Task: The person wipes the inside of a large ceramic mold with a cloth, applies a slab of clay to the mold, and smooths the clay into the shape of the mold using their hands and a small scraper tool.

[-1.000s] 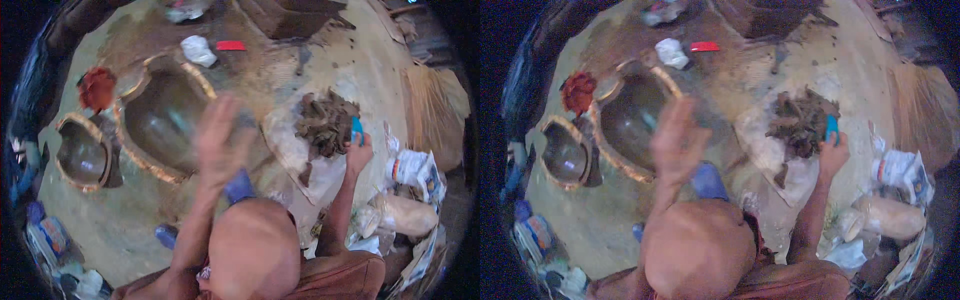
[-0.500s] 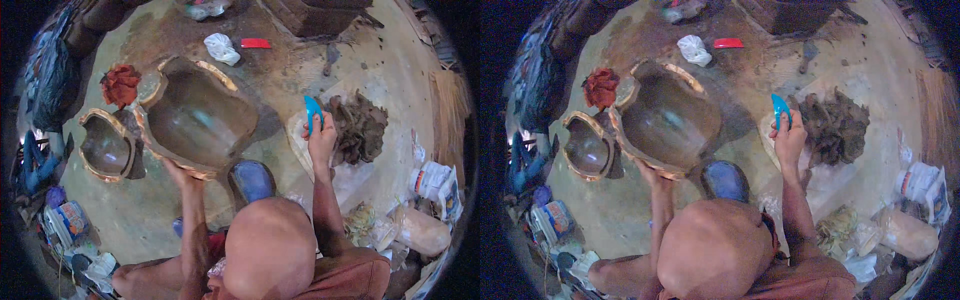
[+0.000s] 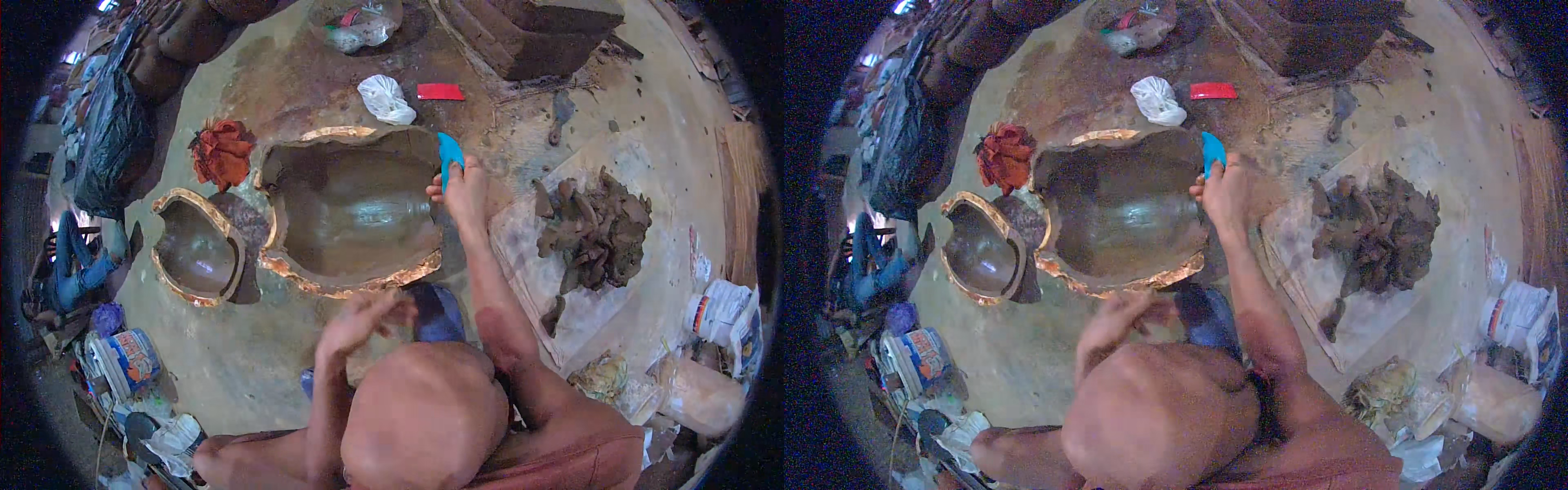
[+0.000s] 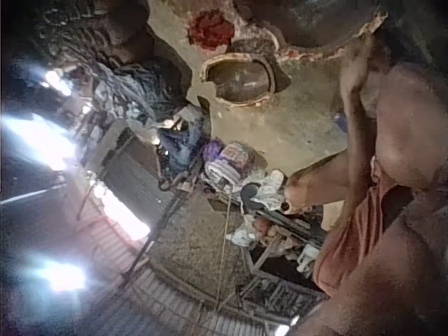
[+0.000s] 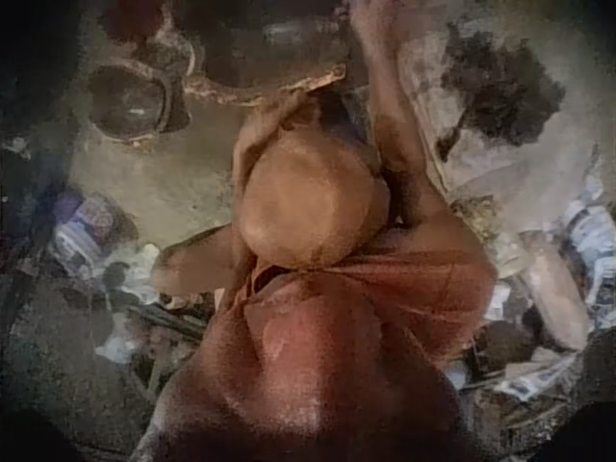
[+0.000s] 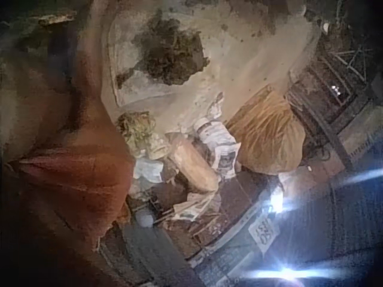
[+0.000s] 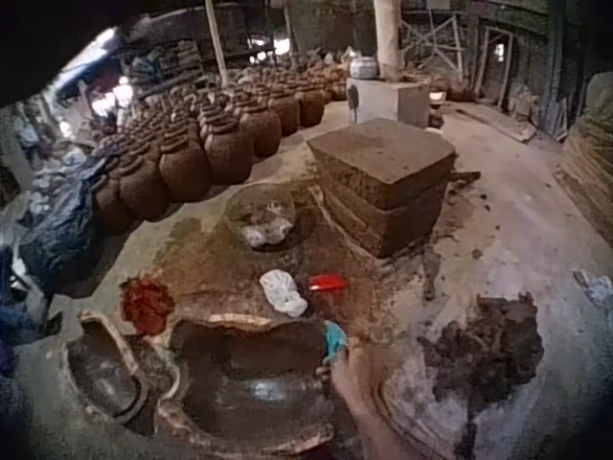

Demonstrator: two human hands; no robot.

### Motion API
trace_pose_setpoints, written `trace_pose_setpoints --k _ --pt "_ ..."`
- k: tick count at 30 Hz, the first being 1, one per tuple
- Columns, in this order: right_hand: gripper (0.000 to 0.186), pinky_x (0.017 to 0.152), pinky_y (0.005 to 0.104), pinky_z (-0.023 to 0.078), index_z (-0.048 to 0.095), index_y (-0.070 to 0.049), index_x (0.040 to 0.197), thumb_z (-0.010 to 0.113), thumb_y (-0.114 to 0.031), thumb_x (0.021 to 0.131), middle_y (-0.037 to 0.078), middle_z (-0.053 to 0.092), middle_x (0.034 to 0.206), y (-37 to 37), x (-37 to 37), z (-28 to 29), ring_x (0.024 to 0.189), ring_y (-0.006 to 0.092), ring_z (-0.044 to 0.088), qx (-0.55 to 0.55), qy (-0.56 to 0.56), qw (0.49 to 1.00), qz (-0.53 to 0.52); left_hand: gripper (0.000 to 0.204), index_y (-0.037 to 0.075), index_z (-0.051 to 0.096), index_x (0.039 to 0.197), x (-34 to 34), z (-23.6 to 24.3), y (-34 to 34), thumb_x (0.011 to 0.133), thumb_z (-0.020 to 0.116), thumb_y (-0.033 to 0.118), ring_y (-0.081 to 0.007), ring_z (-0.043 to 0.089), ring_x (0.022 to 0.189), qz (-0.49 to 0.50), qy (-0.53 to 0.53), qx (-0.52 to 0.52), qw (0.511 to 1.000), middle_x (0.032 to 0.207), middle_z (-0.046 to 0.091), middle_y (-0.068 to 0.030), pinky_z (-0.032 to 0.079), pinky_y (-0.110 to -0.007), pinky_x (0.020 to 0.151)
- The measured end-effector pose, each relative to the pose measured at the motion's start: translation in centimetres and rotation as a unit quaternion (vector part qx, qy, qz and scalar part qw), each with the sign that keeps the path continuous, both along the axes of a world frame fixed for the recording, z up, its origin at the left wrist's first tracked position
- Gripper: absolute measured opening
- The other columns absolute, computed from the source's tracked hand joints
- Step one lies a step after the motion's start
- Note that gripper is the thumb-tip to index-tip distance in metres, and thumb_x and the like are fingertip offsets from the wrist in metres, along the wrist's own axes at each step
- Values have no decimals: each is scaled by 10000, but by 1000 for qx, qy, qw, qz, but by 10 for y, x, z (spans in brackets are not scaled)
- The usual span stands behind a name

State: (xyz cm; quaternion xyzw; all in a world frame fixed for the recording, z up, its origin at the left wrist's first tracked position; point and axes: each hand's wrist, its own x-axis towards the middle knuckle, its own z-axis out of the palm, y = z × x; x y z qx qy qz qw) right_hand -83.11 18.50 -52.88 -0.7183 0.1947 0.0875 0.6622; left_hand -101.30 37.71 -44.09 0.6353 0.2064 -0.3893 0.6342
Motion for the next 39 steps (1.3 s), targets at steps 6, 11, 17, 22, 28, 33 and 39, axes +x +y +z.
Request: trace_pose_setpoints --k 6,11,17,22,28,33,39 --pt "202 487 331 573 504 25 1105 419 -158 1091 156 707 823 40 -18 16 616 221 721 34 39 999 -9 371 2 647 1299 152 13 15 951 689 122 -230 703 1044 21 -550 216 806 1179 722 -142 565 -358 881" --pt "243 495 329 588 508 43 1072 386 -164 1106 166 713 816 50 -22 -3 632 228 729 17 10 999 -45 554 104 613 1363 251 -27 5 832 756 168 -404 647 1128 -294 -554 359 691 1188 695 -198 508 -490 997" --pt "193 532 376 571 518 32 1063 436 -140 1089 172 709 786 75 -23 1 621 241 727 29 15 996 -87 504 78 629 1328 274 -33 11 854 767 179 -360 641 1186 -320 -487 288 760 1253 685 -187 500 -443 1021" --pt "205 489 376 555 517 32 1049 427 -147 1093 188 706 783 84 -20 0 583 248 718 83 37 992 -84 495 78 634 1321 281 -32 12 857 772 184 -353 649 1172 -321 -450 260 792 1244 693 -173 504 -446 1008" --pt "285 475 360 577 538 66 971 431 -165 1098 175 692 741 86 -17 -8 554 244 710 26 -6 1000 -2 495 82 641 1330 285 -38 21 862 765 184 -347 657 1159 -319 -464 230 794 1219 709 -151 505 -421 1002" --pt "358 469 359 564 577 69 917 435 -204 1101 168 697 716 109 -8 1 530 235 701 -8 -34 996 78 522 61 640 1340 287 -44 23 858 796 187 -224 673 1080 -267 -443 200 832 1177 724 -132 515 -365 976" --pt "361 456 370 550 581 65 906 465 -221 1094 172 690 702 143 14 -2 532 233 705 48 -6 983 176 395 1 661 1294 290 -45 55 923 745 110 -153 650 1057 -121 -426 21 896 1202 712 -57 525 -317 953"
